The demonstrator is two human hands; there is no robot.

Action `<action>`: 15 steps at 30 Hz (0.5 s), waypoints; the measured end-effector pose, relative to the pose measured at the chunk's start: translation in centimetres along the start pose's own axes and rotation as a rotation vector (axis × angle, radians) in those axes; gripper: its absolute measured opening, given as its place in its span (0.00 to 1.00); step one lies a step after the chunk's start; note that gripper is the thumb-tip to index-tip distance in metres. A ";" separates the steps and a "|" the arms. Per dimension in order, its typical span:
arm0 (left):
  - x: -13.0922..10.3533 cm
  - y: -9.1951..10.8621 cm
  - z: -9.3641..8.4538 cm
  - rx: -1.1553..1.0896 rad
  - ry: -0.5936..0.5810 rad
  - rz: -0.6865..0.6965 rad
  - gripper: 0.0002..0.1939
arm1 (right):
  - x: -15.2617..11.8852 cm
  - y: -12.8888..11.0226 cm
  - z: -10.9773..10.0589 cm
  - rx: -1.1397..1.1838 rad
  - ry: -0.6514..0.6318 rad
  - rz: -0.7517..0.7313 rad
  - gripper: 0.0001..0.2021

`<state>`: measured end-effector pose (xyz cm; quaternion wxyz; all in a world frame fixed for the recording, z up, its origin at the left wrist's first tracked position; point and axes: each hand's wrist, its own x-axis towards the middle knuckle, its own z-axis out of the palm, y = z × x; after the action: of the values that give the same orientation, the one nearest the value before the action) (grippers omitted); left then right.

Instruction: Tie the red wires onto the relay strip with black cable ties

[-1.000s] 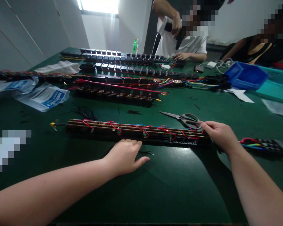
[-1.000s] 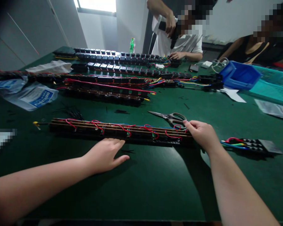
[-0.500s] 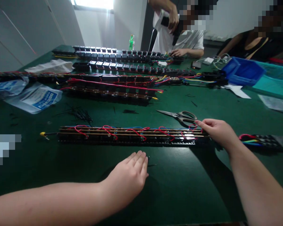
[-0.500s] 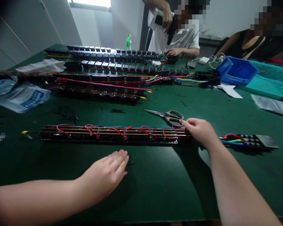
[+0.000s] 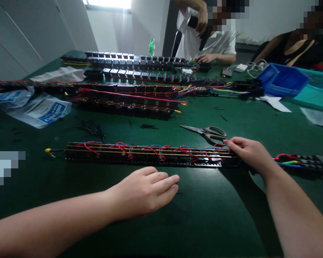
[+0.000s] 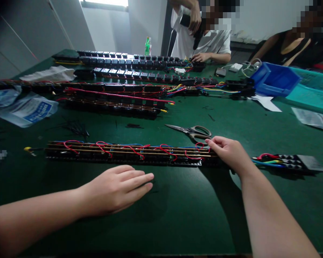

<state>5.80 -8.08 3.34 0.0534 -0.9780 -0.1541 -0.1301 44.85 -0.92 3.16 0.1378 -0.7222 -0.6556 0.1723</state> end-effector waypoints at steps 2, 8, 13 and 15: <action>-0.2 -1.0 -0.8 0.044 0.012 -0.135 0.19 | 0.0 0.0 -0.1 -0.001 -0.003 -0.005 0.22; -1.3 -5.1 -3.0 0.059 -0.312 -0.605 0.38 | 0.4 0.2 0.0 -0.045 0.017 -0.027 0.22; -2.7 -7.7 -4.4 -0.039 -0.616 -0.687 0.40 | 2.1 -0.3 -0.4 -0.217 0.013 -0.064 0.15; -3.2 -8.5 -5.0 -0.066 -0.704 -0.735 0.37 | 3.3 -0.6 -0.7 -0.303 -0.051 -0.086 0.14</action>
<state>-0.97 -1.66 7.85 -0.0819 -0.8448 -0.4925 0.1923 44.87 2.47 3.87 0.0177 -0.7013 -0.7077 0.0834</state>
